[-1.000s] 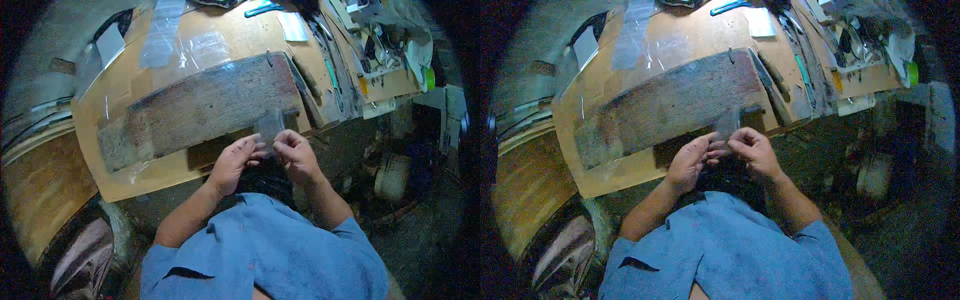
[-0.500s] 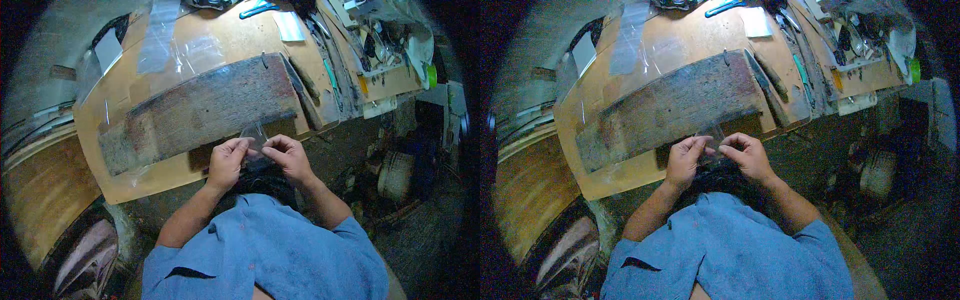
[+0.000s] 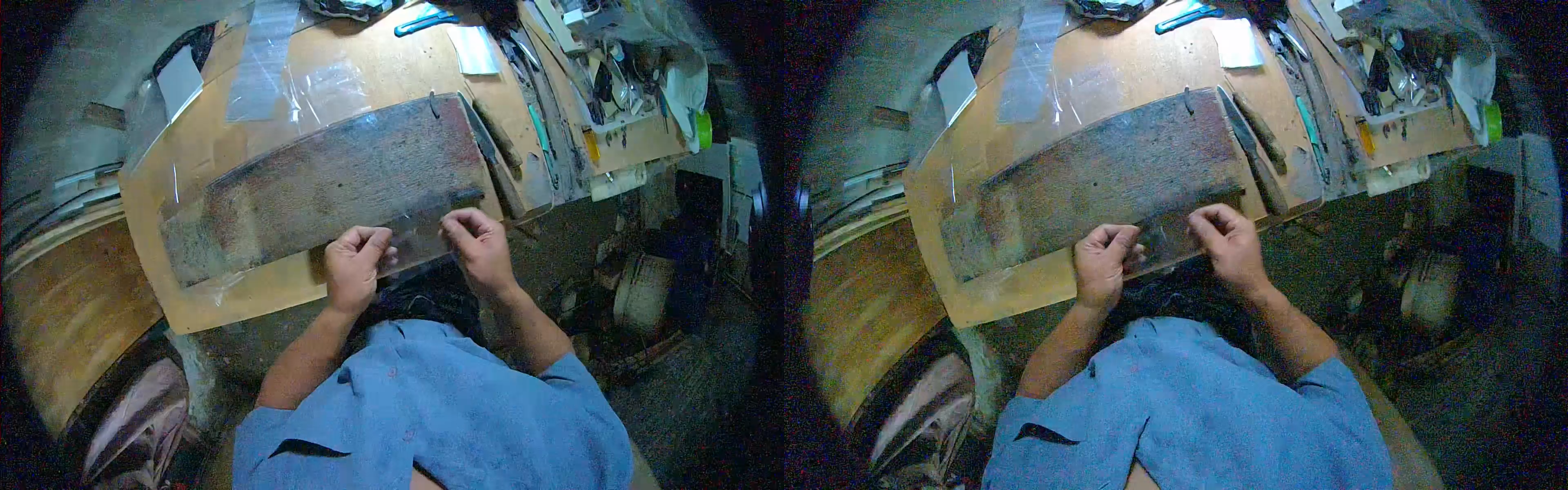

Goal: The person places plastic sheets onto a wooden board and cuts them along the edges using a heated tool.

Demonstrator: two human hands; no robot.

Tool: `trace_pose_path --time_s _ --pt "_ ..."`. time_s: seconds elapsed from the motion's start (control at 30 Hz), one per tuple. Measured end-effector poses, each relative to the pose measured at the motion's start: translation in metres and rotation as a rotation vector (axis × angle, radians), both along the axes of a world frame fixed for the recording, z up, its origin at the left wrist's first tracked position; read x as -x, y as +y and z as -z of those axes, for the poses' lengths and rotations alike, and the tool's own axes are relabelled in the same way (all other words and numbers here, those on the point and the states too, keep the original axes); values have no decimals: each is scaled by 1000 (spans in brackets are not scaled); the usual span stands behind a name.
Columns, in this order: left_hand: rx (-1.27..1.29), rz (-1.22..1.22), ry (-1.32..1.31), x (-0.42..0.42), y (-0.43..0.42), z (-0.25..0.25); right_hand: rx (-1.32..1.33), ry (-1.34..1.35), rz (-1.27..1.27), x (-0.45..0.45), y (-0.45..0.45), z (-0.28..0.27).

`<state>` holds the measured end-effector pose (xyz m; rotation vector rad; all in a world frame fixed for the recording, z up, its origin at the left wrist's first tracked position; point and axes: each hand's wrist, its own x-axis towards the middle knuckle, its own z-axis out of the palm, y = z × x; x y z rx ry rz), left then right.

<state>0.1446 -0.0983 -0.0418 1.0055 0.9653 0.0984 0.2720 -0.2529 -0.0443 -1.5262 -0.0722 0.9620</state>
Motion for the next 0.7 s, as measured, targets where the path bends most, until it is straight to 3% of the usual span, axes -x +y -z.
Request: trace_pose_path --time_s 0.1,0.13,0.23,0.37,0.43,0.53,0.63,0.67,0.7 --pt "-11 -46 -8 6 5 -2 184 -424 111 -20 4 15" --pt "-50 -35 -43 10 6 -1 184 -425 111 -26 6 17" --pt "-96 25 -42 22 8 -1 401 -807 -36 -47 9 21" --pt "-77 25 -8 32 8 -14 495 -956 -85 -52 13 24" --pt "-54 16 -35 38 8 -17 490 -1268 65 -47 20 11" --pt "-79 28 -7 44 8 -21 301 -1157 51 -22 24 -7" --pt "-66 34 -15 52 7 -17 145 -501 -271 19 21 -15" --pt "-72 48 -23 55 8 -16 126 -134 -296 33 28 -27" --pt "-76 55 -13 57 8 -17 3 -39 -300 49 25 -14"
